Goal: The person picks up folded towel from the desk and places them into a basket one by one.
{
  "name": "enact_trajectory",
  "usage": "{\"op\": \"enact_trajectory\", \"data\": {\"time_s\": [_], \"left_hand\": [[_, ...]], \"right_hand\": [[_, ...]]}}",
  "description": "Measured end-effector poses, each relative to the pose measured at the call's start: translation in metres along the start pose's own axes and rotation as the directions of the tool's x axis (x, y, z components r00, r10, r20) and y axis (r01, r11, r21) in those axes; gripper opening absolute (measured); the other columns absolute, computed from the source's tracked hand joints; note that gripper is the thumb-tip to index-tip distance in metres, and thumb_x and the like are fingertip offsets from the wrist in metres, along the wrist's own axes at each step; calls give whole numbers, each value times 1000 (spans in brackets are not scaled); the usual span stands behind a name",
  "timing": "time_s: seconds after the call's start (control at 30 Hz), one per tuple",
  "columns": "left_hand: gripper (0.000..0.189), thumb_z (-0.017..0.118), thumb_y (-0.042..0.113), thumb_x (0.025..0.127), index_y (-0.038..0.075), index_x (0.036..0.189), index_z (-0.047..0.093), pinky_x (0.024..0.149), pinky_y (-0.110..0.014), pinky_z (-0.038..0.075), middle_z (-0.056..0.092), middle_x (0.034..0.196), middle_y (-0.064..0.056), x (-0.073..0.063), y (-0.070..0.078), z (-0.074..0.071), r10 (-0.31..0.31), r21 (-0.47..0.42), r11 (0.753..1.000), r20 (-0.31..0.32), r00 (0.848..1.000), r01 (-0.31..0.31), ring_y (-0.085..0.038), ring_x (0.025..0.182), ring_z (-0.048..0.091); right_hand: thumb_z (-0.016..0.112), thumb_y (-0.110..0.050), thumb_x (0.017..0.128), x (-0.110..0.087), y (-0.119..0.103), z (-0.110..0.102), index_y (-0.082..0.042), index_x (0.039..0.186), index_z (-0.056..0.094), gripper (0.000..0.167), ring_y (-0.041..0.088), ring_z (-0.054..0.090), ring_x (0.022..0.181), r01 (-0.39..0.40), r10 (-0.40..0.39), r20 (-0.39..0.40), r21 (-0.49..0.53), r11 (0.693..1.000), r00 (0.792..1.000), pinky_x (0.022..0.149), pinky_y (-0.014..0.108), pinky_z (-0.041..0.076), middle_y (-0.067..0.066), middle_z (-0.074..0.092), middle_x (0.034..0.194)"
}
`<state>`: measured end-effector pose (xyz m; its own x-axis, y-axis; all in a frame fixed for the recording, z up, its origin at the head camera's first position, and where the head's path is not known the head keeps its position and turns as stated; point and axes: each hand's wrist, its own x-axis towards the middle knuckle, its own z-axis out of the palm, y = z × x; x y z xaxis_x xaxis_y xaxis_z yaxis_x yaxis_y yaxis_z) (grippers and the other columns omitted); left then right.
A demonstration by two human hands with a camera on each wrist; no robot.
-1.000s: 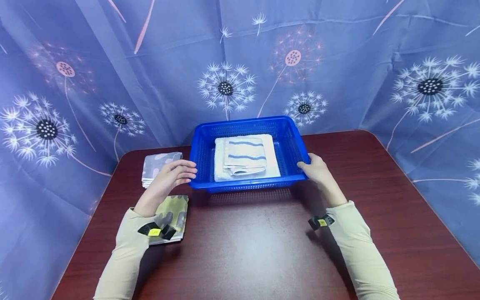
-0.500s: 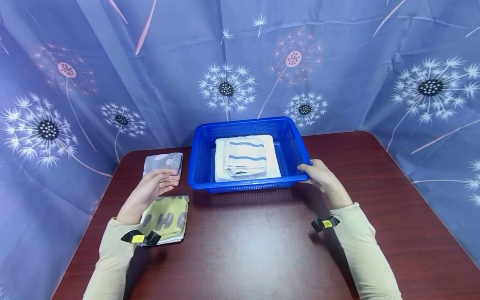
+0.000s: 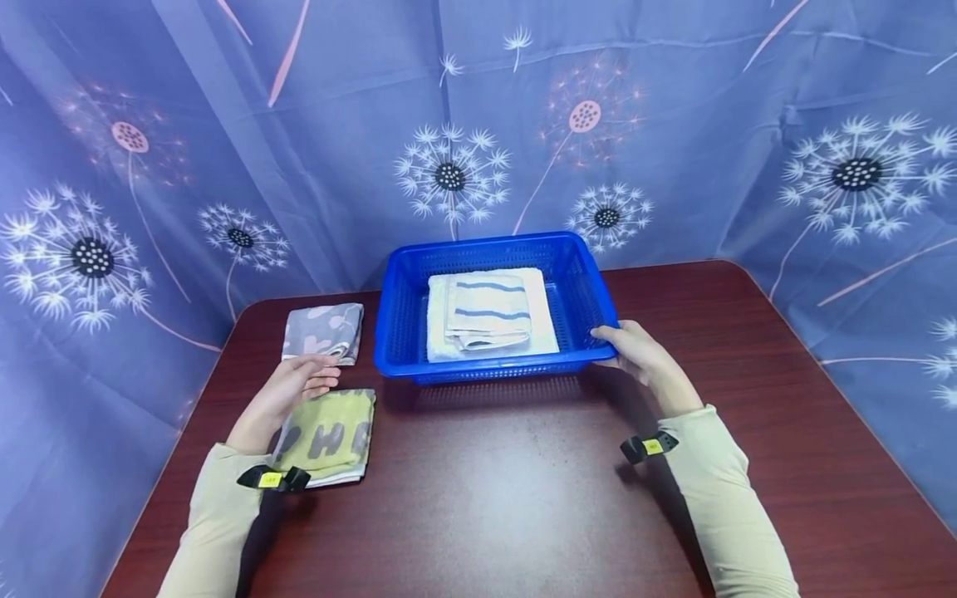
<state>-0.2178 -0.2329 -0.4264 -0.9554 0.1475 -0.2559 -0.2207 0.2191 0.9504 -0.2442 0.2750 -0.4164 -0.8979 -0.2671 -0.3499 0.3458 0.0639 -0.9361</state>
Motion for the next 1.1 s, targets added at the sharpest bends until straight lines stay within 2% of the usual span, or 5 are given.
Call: {"op": "enact_trajectory", "data": {"time_s": [0.27, 0.63, 0.83, 0.97, 1.1], "left_hand": [[38, 33, 6, 102, -21, 127, 45, 69, -14, 50, 63, 84, 6, -1, -14, -4, -33, 37, 999, -135, 990, 38, 1, 72, 58], [33, 38, 7, 99, -13, 119, 56, 73, -18, 42, 58, 102, -16, -18, -31, -10, -12, 215, 972, -366, 930, 97, -10, 84, 48], [41, 37, 8, 96, -12, 131, 47, 76, -21, 39, 54, 114, -26, -22, -38, -14, -50, 221, 963, -411, 910, 153, -17, 89, 49], [47, 35, 13, 98, -13, 136, 39, 94, -35, 41, 47, 128, -32, -24, -42, -15, -102, 210, 958, -382, 918, 194, -32, 111, 48], [52, 39, 26, 99, -15, 130, 45, 98, -42, 40, 50, 123, -30, -19, -56, -22, -81, 209, 964, -361, 929, 165, -34, 113, 47]], "right_hand": [[41, -16, 102, 0, 0, 0, 21, 144, 7, 65, 7, 68, 82, 5, -5, -10, -17, 1000, 1000, 84, 30, 56, 2, 65, 101], [39, -16, 102, 1, 3, 3, 22, 143, 11, 62, 5, 67, 83, 24, -25, -24, -44, 999, 999, 84, 28, 56, 7, 64, 106], [38, -17, 102, -1, 4, 3, 20, 144, 12, 61, 5, 68, 83, 25, -28, -34, -74, 997, 999, 89, 34, 54, 12, 63, 111], [37, -18, 103, -1, 3, 3, 19, 144, 15, 59, 7, 69, 82, 17, -21, -40, -101, 995, 999, 91, 38, 52, 13, 64, 111], [37, -18, 103, 0, 3, 4, 20, 144, 14, 60, 5, 68, 83, 18, -22, -44, -88, 996, 999, 89, 34, 53, 16, 61, 116]]}}
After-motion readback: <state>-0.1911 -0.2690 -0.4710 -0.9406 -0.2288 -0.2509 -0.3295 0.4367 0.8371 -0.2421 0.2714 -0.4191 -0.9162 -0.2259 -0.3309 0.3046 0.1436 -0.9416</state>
